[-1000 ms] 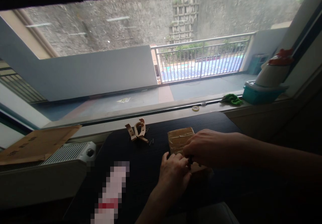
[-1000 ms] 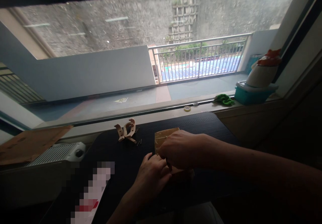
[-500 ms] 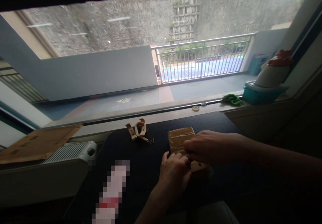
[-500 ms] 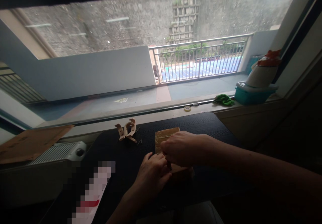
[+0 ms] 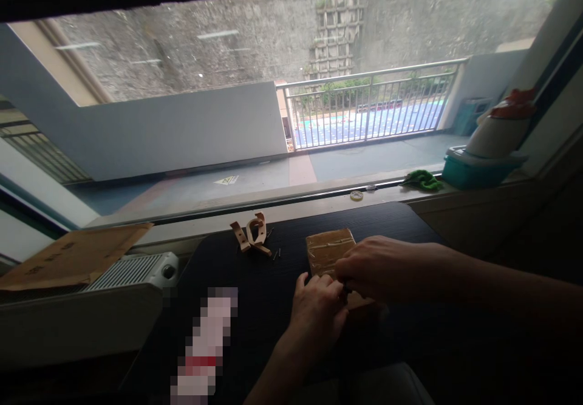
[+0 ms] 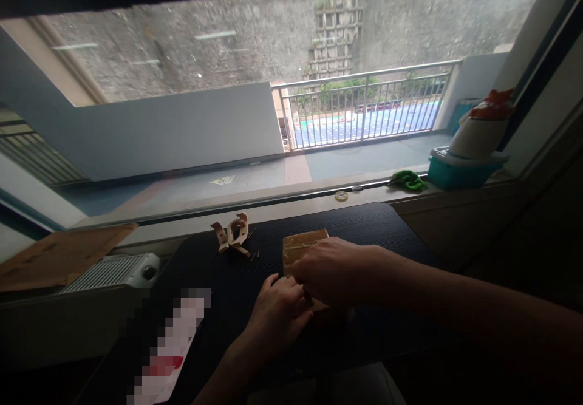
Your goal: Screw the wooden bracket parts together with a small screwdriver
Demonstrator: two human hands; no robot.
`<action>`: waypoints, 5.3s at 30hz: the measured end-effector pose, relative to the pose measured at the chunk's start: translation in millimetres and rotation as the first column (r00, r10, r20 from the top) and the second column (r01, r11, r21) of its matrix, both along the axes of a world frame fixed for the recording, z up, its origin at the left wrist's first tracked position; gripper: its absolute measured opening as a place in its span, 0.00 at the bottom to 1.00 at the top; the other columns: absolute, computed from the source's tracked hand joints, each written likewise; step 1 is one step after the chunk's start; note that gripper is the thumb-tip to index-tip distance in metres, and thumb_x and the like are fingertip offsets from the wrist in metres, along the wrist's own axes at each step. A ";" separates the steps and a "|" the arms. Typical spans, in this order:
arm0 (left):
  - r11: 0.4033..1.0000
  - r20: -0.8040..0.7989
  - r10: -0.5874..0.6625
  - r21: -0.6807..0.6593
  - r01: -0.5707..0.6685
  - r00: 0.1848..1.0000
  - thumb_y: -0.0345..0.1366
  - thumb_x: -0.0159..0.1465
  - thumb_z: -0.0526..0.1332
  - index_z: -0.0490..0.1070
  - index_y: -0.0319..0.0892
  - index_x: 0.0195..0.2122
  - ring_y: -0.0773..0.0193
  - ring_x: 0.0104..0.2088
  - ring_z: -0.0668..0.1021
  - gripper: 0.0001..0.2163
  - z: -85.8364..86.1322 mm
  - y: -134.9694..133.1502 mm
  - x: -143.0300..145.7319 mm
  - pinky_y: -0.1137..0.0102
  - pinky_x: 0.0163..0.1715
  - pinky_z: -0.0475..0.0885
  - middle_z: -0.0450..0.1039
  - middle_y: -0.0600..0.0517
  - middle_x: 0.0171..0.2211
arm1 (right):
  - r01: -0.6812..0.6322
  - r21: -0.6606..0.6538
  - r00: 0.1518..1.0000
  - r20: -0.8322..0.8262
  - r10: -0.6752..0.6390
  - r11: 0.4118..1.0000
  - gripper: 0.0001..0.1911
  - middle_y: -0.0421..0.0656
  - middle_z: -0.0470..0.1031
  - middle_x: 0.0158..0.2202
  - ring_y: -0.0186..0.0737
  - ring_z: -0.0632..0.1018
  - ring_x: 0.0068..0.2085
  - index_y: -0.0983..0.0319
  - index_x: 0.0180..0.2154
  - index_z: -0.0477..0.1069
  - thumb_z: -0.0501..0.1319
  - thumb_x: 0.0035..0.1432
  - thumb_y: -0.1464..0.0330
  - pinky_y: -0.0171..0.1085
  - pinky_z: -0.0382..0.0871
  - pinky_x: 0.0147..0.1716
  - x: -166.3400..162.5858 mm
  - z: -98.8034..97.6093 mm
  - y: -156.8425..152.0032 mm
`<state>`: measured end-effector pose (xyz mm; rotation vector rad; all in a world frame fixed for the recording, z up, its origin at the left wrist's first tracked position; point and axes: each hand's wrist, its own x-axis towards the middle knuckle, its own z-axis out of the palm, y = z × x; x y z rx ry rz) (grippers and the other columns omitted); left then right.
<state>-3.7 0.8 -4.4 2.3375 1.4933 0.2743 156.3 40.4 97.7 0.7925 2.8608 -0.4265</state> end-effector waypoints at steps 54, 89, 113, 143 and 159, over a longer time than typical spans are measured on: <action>0.999 -0.014 0.002 -0.049 -0.003 1.000 0.34 0.57 0.59 0.70 0.46 0.35 0.56 0.46 0.71 0.05 5.3 0.4 1.4 0.51 0.54 0.52 0.73 0.52 0.40 | -0.089 0.060 0.996 0.035 0.087 0.994 0.02 0.40 0.74 0.28 0.37 0.75 0.32 0.63 0.27 0.69 0.58 0.52 0.73 0.34 0.57 0.28 0.2 2.1 -0.6; 1.000 -0.002 -0.001 -0.030 0.001 1.000 0.33 0.56 0.59 0.70 0.48 0.38 0.56 0.47 0.71 0.09 4.1 0.6 1.1 0.51 0.54 0.52 0.72 0.52 0.42 | -0.002 0.040 1.000 0.025 0.001 0.999 0.03 0.41 0.74 0.29 0.38 0.74 0.32 0.63 0.32 0.68 0.56 0.54 0.72 0.34 0.56 0.26 1.1 5.7 -1.6; 1.000 -0.034 -0.012 -0.024 0.011 0.999 0.34 0.57 0.59 0.70 0.48 0.39 0.57 0.46 0.71 0.09 3.1 0.5 0.4 0.52 0.54 0.53 0.71 0.52 0.41 | -0.017 -0.001 0.998 0.052 0.017 1.000 0.04 0.41 0.75 0.30 0.38 0.75 0.34 0.63 0.32 0.70 0.57 0.55 0.72 0.34 0.58 0.29 3.3 12.1 -0.1; 0.999 -0.023 -0.019 -0.041 0.018 1.000 0.34 0.56 0.60 0.70 0.49 0.39 0.56 0.48 0.70 0.09 3.4 1.1 0.2 0.52 0.54 0.52 0.71 0.52 0.42 | -0.042 -0.030 0.998 0.053 0.044 0.999 0.08 0.44 0.74 0.29 0.36 0.74 0.32 0.66 0.33 0.70 0.52 0.59 0.74 0.33 0.58 0.28 2.4 4.0 2.2; 1.000 -0.021 -0.011 -0.012 0.011 1.000 0.34 0.56 0.60 0.71 0.48 0.38 0.57 0.45 0.71 0.08 -1.1 1.9 0.0 0.52 0.54 0.53 0.73 0.52 0.40 | -0.088 0.030 0.993 0.080 0.085 0.996 0.05 0.42 0.75 0.28 0.38 0.74 0.32 0.64 0.28 0.70 0.57 0.54 0.73 0.34 0.57 0.29 -1.5 4.9 -4.1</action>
